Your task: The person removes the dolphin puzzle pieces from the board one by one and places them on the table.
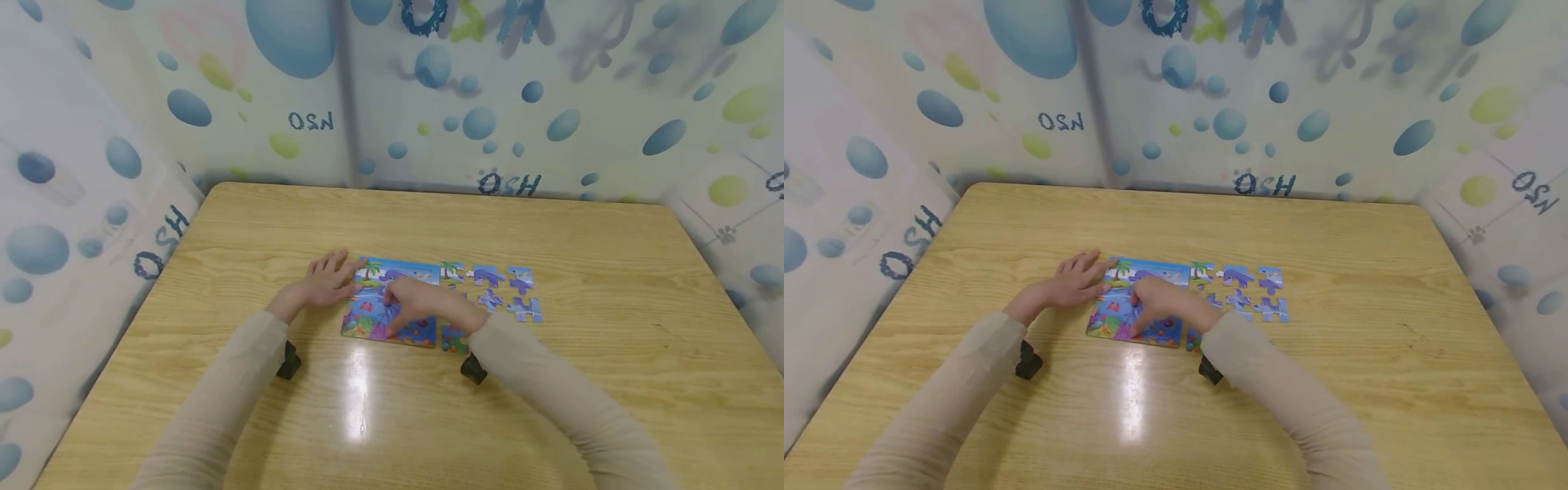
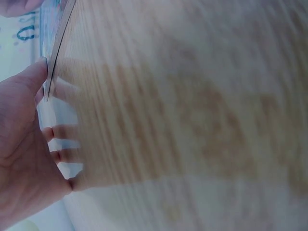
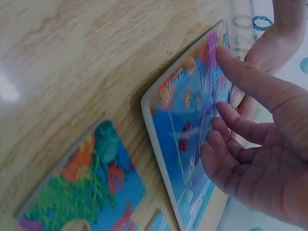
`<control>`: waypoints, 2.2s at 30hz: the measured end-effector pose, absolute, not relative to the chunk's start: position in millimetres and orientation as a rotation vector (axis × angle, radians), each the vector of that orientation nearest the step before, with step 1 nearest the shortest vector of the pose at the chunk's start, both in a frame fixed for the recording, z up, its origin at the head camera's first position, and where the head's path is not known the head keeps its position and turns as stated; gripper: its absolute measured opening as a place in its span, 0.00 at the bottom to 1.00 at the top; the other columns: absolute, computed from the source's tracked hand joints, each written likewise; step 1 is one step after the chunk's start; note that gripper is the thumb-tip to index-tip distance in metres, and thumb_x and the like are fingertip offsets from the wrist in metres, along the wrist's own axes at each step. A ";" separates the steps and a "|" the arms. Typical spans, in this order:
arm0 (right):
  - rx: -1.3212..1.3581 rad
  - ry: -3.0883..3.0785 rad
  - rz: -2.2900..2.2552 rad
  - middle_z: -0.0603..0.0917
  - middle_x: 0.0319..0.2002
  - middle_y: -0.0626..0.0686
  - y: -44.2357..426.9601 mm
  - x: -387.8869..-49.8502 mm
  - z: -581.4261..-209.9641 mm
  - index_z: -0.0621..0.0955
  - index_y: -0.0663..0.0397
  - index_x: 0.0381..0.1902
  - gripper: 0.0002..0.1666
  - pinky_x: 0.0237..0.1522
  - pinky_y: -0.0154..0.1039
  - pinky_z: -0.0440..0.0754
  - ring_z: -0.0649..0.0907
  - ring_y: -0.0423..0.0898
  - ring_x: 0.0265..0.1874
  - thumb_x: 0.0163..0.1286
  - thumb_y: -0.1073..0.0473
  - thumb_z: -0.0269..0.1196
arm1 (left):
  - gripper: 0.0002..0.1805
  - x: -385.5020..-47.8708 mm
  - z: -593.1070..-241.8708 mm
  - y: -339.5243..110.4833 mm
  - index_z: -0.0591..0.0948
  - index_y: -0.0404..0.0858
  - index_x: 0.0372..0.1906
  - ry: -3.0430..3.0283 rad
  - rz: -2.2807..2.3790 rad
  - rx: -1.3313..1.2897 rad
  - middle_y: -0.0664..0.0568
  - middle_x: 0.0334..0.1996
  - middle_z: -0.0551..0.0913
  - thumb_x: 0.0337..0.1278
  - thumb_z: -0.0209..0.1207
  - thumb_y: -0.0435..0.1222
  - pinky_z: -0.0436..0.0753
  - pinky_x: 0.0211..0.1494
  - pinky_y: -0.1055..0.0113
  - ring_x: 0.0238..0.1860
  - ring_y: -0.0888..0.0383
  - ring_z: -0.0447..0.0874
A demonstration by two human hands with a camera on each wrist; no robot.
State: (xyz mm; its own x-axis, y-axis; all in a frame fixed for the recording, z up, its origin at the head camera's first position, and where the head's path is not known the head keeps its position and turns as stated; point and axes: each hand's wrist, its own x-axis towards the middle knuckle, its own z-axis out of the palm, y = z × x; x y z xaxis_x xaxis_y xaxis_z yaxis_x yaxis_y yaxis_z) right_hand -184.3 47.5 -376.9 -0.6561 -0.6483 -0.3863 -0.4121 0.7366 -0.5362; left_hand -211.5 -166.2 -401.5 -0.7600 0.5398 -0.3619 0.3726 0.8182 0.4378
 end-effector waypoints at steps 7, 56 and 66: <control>-0.747 2.403 -0.505 0.74 0.31 0.49 41.8 -181.9 -378.7 0.76 0.59 0.39 0.26 0.32 0.30 0.70 0.69 0.41 0.28 0.46 0.54 0.74 | 0.33 -210.3 -400.9 -166.4 0.45 0.46 0.72 2.510 0.493 0.666 0.36 0.71 0.31 0.68 0.39 0.49 0.31 0.66 0.36 0.70 0.33 0.27; -0.894 2.183 -0.830 0.77 0.26 0.47 65.6 -183.8 -376.7 0.77 0.59 0.38 0.09 0.28 0.28 0.73 0.72 0.36 0.22 0.64 0.58 0.59 | 0.32 -211.2 -404.4 -166.2 0.45 0.47 0.72 2.534 0.461 0.682 0.36 0.71 0.32 0.69 0.38 0.50 0.33 0.66 0.37 0.70 0.34 0.28; -0.831 2.155 -0.877 0.80 0.35 0.54 93.4 -185.2 -371.9 0.76 0.61 0.43 0.12 0.37 0.33 0.78 0.78 0.40 0.31 0.66 0.58 0.58 | 0.32 -209.8 -404.0 -166.2 0.46 0.46 0.72 2.540 0.472 0.689 0.35 0.71 0.33 0.69 0.39 0.48 0.34 0.66 0.36 0.70 0.33 0.28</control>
State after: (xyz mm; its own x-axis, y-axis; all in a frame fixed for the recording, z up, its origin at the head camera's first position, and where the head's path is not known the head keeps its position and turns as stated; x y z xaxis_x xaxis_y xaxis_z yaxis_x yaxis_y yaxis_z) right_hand -185.2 93.4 -371.9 -0.5813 -0.7441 -0.3294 -0.3026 0.5734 -0.7614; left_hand -209.8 -166.2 -404.0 -0.7668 0.5429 -0.3424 0.3839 0.8154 0.4333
